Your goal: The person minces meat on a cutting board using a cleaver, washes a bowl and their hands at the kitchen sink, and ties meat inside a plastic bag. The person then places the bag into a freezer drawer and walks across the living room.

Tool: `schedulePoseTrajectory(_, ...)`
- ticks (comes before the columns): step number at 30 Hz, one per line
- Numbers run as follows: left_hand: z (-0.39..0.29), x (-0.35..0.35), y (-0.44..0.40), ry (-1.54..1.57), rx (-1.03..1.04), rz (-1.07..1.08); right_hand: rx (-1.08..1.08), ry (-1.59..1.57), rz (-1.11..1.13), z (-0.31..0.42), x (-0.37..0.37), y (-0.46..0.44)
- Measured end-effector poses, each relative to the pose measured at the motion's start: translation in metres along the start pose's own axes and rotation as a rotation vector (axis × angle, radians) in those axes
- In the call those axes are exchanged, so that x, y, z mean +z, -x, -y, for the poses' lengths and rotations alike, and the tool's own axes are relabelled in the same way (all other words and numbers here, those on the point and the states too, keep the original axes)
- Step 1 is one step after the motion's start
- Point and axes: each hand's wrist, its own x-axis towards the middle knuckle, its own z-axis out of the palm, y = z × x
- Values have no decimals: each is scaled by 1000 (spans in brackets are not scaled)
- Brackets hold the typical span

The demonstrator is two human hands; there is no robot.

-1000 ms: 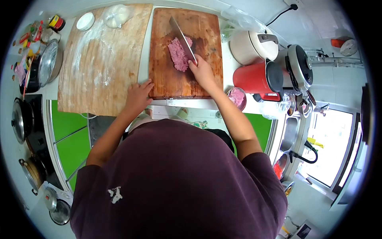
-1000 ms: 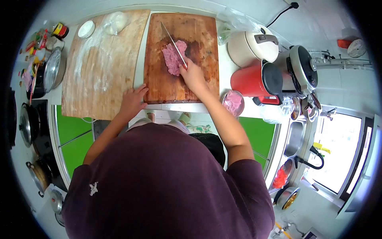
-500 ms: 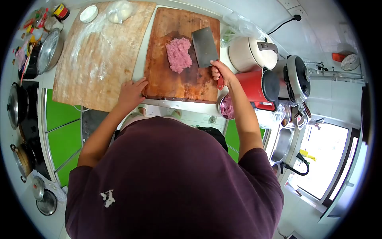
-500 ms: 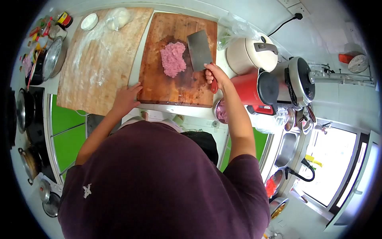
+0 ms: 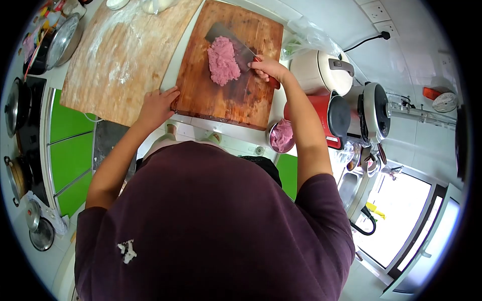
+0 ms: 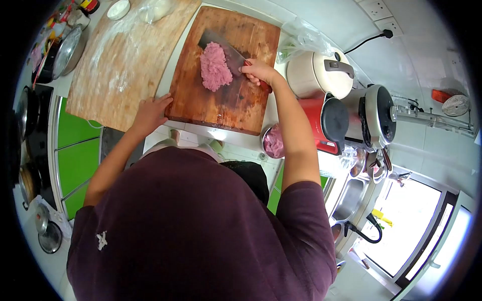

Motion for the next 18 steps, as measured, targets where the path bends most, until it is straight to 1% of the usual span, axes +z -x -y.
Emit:
schedulePoseTrajectory(1, 1, 3, 0, -4, 4, -20, -7, 267, -30, 3, -6, -5)
schedulePoseTrajectory(4, 5, 6, 2, 15, 23, -54, -527, 844, -277, -1, 11, 10)
schedulePoseTrajectory(5, 6, 6, 2, 27, 30, -63, -498, 1004, -344, 0, 19, 21)
schedulePoseTrajectory(8, 7, 6, 2, 27, 36, -56, -390, 1264, -518, 3, 58, 65)
schedulePoseTrajectory(9, 7, 6, 2, 38, 35, -49, -315, 1297, -536, -1, 67, 72)
schedulePoseTrajectory(12, 8, 3, 1, 55, 25, -23, -336, 1166, -601, -8, 76, 84)
schedulePoseTrajectory(14, 6, 1, 1, 53, 9, 2, -347, 875, -642, -2, 92, 91)
schedulePoseTrajectory(15, 7, 3, 1, 50, 18, -17, -351, 729, -660, 2, 101, 91)
schedulePoseTrajectory(18, 11, 10, 2, 50, 41, -63, -412, 479, -705, -23, 115, 60)
